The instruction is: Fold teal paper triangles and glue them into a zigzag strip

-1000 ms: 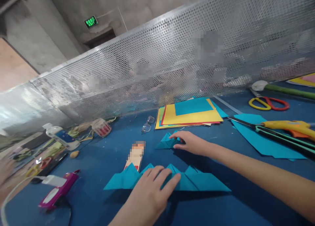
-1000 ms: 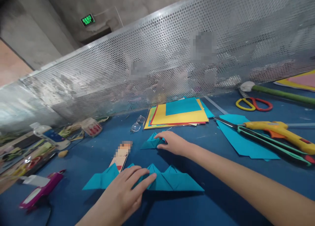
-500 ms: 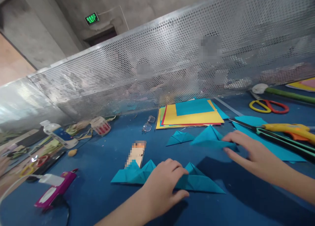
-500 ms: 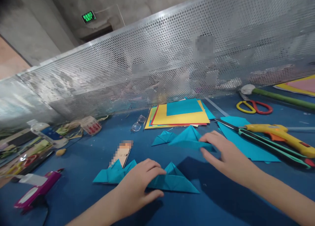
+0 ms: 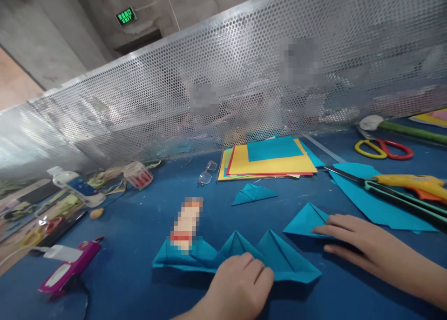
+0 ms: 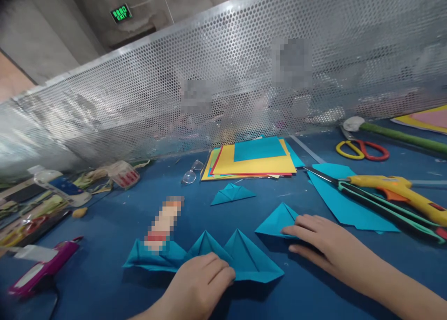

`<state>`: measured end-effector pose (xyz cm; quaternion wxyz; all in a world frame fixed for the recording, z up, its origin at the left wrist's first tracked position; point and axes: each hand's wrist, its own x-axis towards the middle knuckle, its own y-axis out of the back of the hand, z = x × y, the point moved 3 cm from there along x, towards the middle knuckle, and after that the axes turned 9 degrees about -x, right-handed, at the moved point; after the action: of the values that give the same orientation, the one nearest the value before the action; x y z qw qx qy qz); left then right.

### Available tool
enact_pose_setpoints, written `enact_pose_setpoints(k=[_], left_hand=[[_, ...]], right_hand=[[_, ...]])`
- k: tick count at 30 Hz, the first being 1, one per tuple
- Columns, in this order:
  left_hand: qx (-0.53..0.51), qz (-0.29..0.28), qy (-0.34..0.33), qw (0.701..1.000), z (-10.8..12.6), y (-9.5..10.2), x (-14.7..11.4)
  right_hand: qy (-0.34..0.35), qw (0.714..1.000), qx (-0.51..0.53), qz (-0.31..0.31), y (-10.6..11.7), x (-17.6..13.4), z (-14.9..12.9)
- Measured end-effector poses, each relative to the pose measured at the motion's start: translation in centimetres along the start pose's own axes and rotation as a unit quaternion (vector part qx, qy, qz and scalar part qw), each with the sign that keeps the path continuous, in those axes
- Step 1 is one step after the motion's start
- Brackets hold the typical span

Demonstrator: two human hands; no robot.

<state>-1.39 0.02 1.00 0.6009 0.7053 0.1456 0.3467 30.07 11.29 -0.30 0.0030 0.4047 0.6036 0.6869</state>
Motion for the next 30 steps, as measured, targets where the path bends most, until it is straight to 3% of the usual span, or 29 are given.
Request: enact_pose_setpoints(k=[5, 8, 13, 20, 24, 30], left_hand=[[0.038, 0.063, -0.025, 0.997, -0.3, 1.1, -0.1], [0.051, 0.054, -0.006, 0.997, -1.1, 2.3, 0.7], [0.027, -0.055, 0.044, 0.997, -1.7, 2.8, 3.2], [-0.067, -0.215, 0.075, 0.971, 0.0, 2.0, 6.4], [-0.121, -0.257, 0.111, 0.952, 0.1, 2.3, 7.5], [-0.19, -0.28, 0.179, 0.924, -1.4, 3.3, 9.1]], right_hand=[[0.048, 0.998, 0.018, -0.024, 0.4, 0.0, -0.3], [0.066, 0.997, 0.019, -0.029, 1.0, -0.3, -0.5], [0.089, 0.996, 0.015, -0.022, 1.6, -0.4, -1.5], [0.101, 0.995, 0.025, -0.004, 1.3, -0.1, -2.2], [0.068, 0.995, 0.067, -0.028, 1.1, 0.4, -2.2], [-0.045, 0.99, 0.134, -0.024, 1.0, 1.5, -2.8]])
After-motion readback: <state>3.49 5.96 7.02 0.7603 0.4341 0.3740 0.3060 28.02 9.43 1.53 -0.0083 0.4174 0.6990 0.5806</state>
